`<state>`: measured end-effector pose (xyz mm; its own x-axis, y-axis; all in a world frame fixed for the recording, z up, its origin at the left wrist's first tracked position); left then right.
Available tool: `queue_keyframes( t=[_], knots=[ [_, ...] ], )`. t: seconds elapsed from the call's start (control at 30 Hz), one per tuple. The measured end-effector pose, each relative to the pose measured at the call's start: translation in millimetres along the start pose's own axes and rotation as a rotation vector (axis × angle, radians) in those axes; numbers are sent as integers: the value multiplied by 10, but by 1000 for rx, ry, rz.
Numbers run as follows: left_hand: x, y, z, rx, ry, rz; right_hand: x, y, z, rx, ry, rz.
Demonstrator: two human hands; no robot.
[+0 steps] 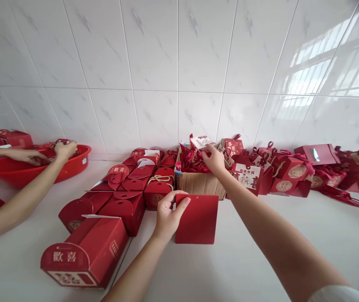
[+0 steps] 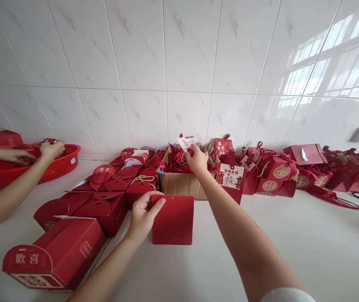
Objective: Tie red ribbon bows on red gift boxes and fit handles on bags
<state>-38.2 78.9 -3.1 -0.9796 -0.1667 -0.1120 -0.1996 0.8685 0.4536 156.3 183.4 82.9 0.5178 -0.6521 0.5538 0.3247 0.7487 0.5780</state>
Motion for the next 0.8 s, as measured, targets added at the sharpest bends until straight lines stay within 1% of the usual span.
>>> queue_keyframes(
  t=[0.07, 0.1, 0.13, 0.17, 0.2, 0.27, 0.33, 0.4, 0.47, 0.53, 0.6, 0.7, 0.73, 0.8],
  knots=[
    [5, -2, 0, 4, 11, -10, 305, -209, -35, 21, 155, -163],
    [5, -3, -1, 7, 20, -13, 520, -342, -53, 49, 436, -331],
    [4, -4, -4, 9, 30, -14, 705, -492, -91, 79, 679, -457],
    [1, -5, -9, 11, 37, -14, 852, -638, -144, 85, 838, -546],
    [-2, -5, -15, 10, 41, -15, 947, -763, -185, 78, 926, -570],
    [-5, -2, -31, -3, 45, -19, 1030, -947, -220, 60, 1015, -496],
    [-2, 4, -44, -20, 47, -25, 1022, -1071, -264, 14, 1064, -395],
    [3, 9, -43, -20, 44, -26, 932, -1157, -337, -56, 1075, -283],
    [5, 11, -25, 8, 20, -15, 794, -1226, -428, -132, 1037, -166],
    [-10, -1, -6, 40, -4, 12, 671, -1289, -507, -175, 990, -77],
    [-34, -30, -5, 40, -4, 31, 566, -1355, -518, -157, 965, 46],
    [-69, -107, -35, -9, -2, 26, 443, -1480, -440, -79, 945, 265],
    [-85, -140, -41, -16, -17, 32, 417, -1519, -412, -61, 942, 308],
    [-108, -200, -46, -24, -46, 42, 397, -1567, -380, -43, 928, 303]
  ],
)
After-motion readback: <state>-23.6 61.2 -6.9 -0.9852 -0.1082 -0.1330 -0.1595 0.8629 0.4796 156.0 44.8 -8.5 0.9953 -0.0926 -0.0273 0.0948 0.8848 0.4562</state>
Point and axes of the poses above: each hand's wrist, its own y-axis towards the middle knuckle, its own x-axis out of the back of the hand, z = x × y, the point moved 6 cm from there along y, towards the middle knuckle, and after that the axes turned 13 degrees about -z, right-handed, at the moved point
